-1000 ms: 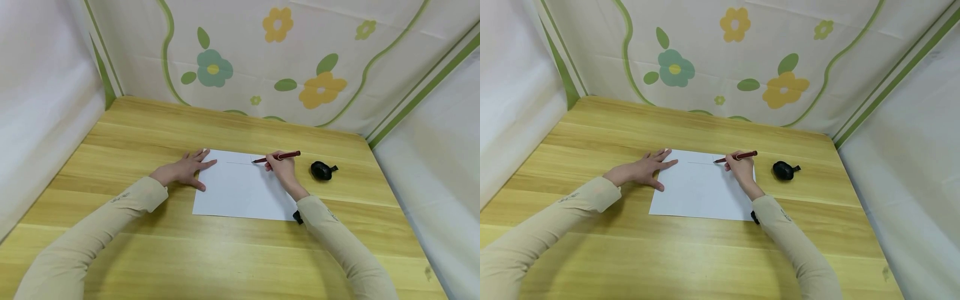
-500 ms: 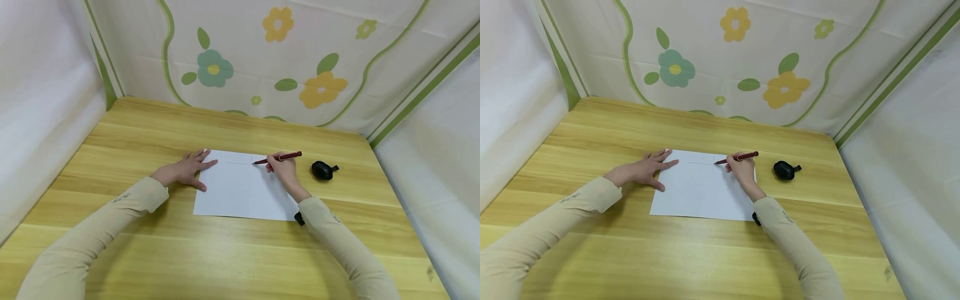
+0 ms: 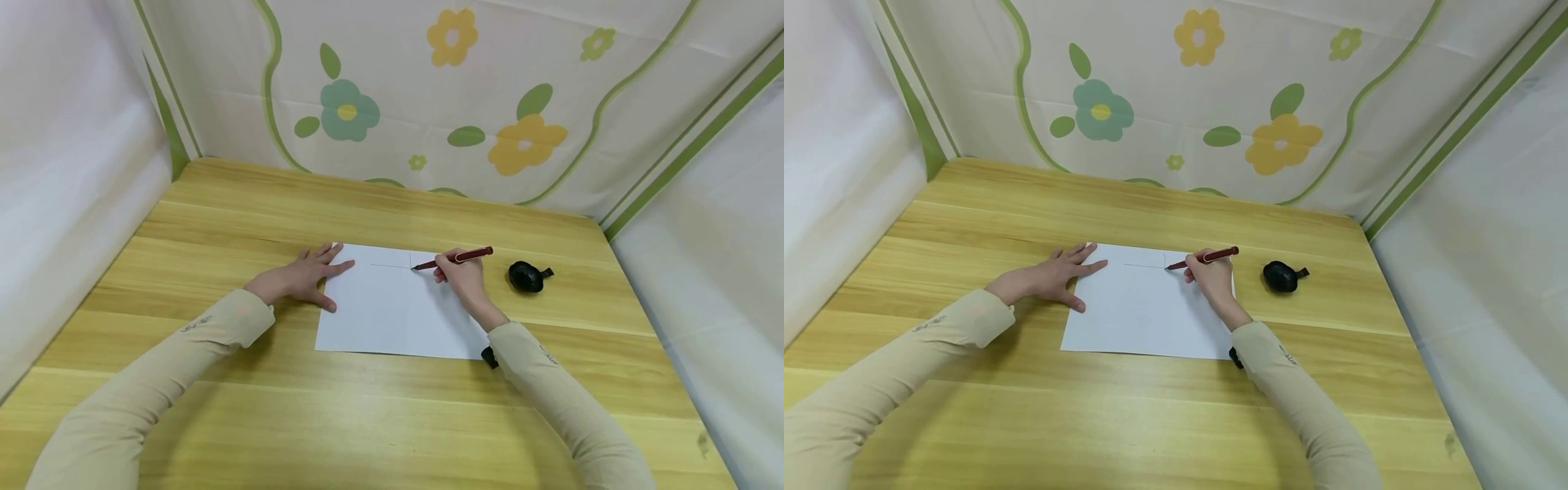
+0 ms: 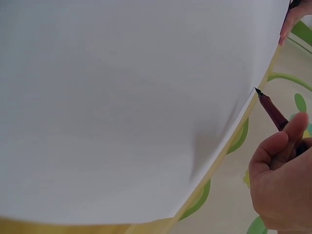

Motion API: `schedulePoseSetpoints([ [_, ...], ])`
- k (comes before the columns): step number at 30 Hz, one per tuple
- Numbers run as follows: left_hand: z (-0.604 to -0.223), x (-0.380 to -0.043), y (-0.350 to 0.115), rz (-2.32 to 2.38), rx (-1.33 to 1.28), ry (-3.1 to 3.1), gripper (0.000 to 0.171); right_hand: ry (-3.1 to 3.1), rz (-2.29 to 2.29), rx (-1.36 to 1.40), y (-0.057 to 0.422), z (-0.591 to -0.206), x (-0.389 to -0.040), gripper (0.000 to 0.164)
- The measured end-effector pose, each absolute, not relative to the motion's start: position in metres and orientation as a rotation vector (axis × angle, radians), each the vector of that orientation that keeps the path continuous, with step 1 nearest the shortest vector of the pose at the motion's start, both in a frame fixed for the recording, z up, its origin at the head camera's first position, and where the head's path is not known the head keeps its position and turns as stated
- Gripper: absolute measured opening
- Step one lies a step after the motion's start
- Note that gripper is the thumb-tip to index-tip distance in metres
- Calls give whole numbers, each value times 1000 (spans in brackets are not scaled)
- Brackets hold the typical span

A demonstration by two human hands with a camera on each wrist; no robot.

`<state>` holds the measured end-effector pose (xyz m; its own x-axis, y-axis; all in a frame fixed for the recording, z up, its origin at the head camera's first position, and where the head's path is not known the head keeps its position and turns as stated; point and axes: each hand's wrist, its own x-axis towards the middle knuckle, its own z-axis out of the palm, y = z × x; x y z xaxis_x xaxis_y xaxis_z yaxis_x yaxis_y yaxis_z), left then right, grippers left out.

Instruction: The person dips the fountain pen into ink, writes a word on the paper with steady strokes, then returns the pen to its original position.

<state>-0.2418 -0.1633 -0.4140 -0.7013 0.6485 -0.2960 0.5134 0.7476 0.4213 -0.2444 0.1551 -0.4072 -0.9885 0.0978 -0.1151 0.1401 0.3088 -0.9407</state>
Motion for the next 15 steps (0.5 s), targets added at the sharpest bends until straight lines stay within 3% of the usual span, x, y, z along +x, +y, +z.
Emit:
schedulePoseSetpoints([
  [15,-412,-241,-163,427,885,2513,98,2502,-1801,205,158,-409,-242,16],
])
